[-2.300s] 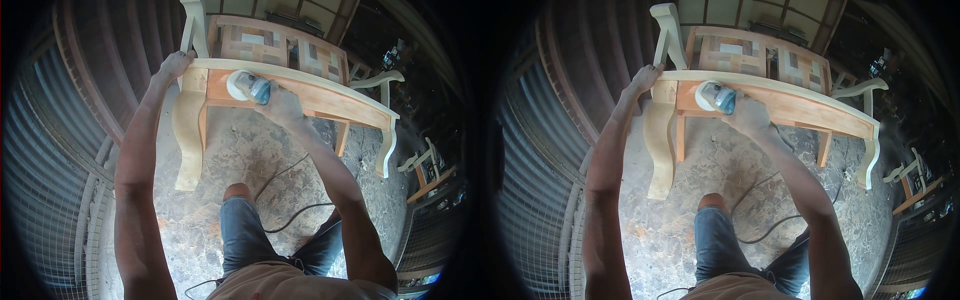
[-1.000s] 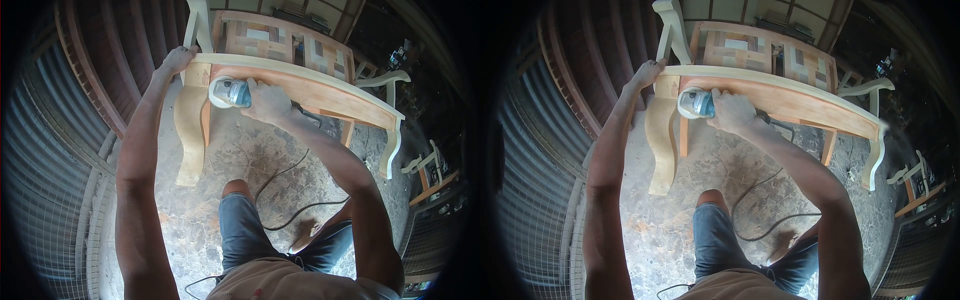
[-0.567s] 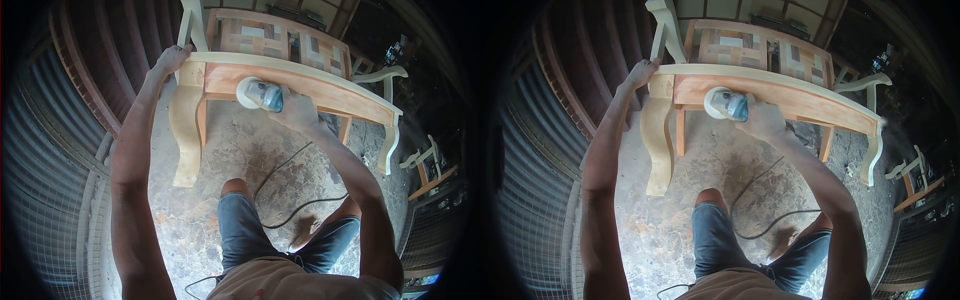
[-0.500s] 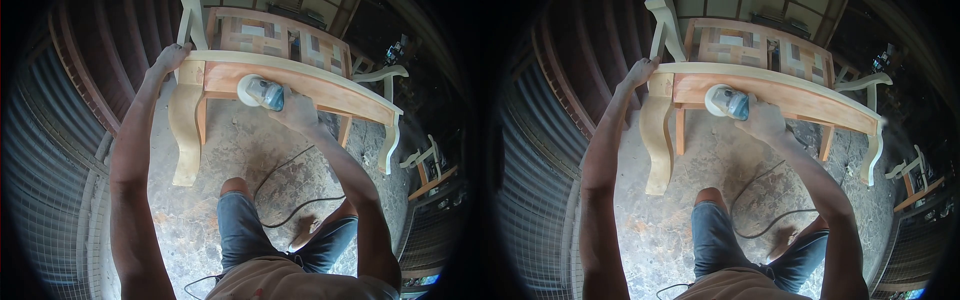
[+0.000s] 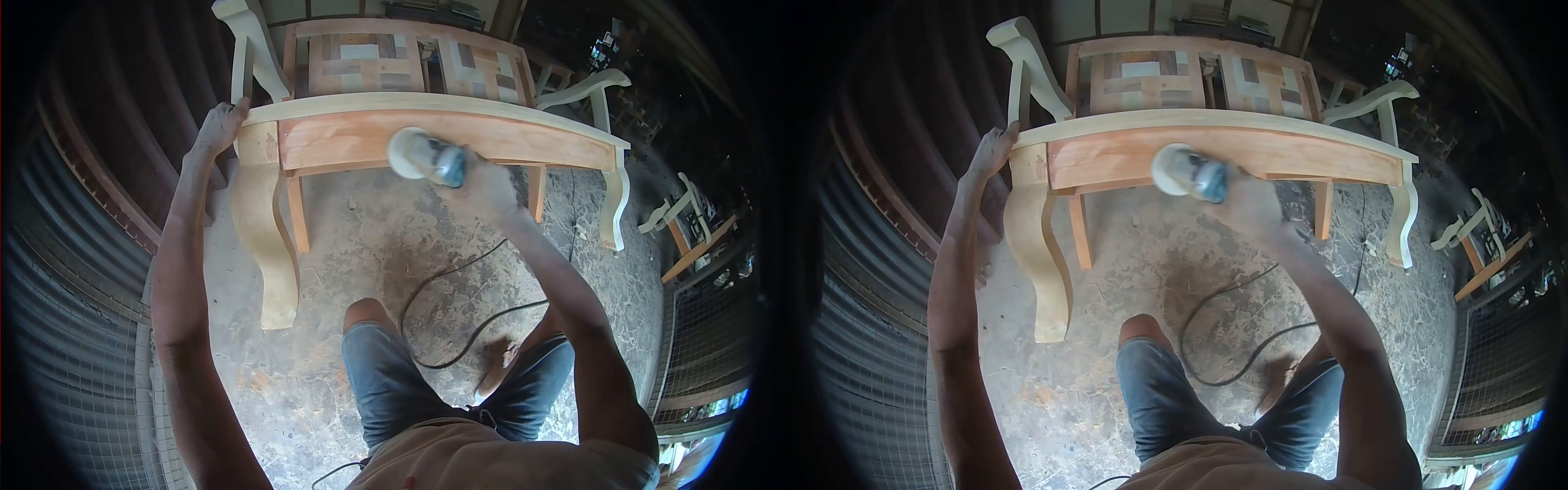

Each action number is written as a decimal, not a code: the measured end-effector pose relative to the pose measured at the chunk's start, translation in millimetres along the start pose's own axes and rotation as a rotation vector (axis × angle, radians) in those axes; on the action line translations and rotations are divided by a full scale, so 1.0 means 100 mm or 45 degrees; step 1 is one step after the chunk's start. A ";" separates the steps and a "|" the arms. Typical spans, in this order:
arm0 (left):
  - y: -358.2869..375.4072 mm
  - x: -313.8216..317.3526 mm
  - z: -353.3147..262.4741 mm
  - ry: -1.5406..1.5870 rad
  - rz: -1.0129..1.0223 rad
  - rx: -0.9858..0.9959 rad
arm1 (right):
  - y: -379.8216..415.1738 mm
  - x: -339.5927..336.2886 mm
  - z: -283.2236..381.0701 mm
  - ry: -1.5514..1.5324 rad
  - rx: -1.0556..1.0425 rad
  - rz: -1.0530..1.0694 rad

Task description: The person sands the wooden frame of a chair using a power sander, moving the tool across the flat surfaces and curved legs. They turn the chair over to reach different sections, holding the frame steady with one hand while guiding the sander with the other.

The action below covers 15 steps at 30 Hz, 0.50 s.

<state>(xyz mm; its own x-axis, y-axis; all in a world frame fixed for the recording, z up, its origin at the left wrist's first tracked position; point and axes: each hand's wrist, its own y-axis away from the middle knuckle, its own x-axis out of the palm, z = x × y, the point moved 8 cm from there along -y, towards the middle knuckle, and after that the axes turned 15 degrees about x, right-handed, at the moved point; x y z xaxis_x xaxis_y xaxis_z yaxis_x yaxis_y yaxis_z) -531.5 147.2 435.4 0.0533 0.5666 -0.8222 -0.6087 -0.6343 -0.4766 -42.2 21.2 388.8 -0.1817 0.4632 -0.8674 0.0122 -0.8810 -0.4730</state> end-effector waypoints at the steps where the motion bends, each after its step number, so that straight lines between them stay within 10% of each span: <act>1: -0.01 -0.02 -0.03 -0.006 0.009 -0.004 | 0.05 -0.04 -0.24 -0.056 0.097 0.026; 6: -0.01 -0.04 -0.04 0.006 0.023 -0.069 | 0.06 -0.02 -0.66 -0.179 0.318 0.086; 15: -0.02 -0.09 -0.04 0.265 0.097 -0.270 | -0.30 0.12 1.41 -0.069 -0.134 0.159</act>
<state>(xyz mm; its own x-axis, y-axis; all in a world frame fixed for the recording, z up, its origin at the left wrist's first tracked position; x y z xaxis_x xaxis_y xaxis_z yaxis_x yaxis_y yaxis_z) -527.5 140.7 442.6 0.1885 0.4071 -0.8937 -0.4398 -0.7787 -0.4474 -183.6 40.0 414.7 -0.2250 0.3425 -0.9122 0.1404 -0.9150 -0.3782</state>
